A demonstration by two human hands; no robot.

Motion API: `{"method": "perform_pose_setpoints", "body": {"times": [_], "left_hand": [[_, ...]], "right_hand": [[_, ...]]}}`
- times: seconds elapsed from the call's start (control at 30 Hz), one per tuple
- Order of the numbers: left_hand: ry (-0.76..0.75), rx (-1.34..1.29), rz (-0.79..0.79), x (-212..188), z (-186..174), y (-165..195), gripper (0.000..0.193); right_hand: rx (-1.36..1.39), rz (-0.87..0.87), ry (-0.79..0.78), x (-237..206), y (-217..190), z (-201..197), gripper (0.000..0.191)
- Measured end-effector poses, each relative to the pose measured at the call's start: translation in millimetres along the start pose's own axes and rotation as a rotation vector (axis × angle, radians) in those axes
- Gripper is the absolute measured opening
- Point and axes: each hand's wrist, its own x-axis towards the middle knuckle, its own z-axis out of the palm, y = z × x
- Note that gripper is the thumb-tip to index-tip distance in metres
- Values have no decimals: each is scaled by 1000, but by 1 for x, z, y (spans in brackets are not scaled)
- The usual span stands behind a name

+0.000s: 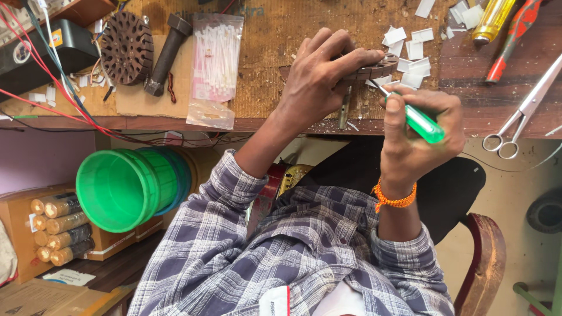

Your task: The person assembles a motor stator by inserting small white insulating pieces into slots between copper windings. They use a screwdriver to adjust the windings and scissors to trim the insulating pieces. The person repeats this process for multiple slots.

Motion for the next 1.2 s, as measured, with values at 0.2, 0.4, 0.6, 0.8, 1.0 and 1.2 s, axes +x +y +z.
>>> {"method": "perform_pose_setpoints", "body": {"times": [0.2, 0.4, 0.6, 0.8, 1.0, 1.2], "left_hand": [[59, -1, 6, -2, 5, -2, 39], [104, -12, 23, 1, 7, -3, 33], [129, 8, 62, 1, 10, -5, 32], [151, 6, 80, 1, 12, -6, 37], [119, -21, 99, -3, 17, -13, 35], [121, 64, 101, 0, 31, -14, 30]], "right_hand": [[-51, -40, -49, -9, -1, 6, 34], [27, -64, -27, 1, 4, 3, 34], [80, -105, -7, 9, -6, -7, 35], [-109, -146, -194, 28, -13, -2, 31], [-251, -181, -360, 36, -13, -9, 28], [-16, -57, -230, 23, 0, 0, 41]]}}
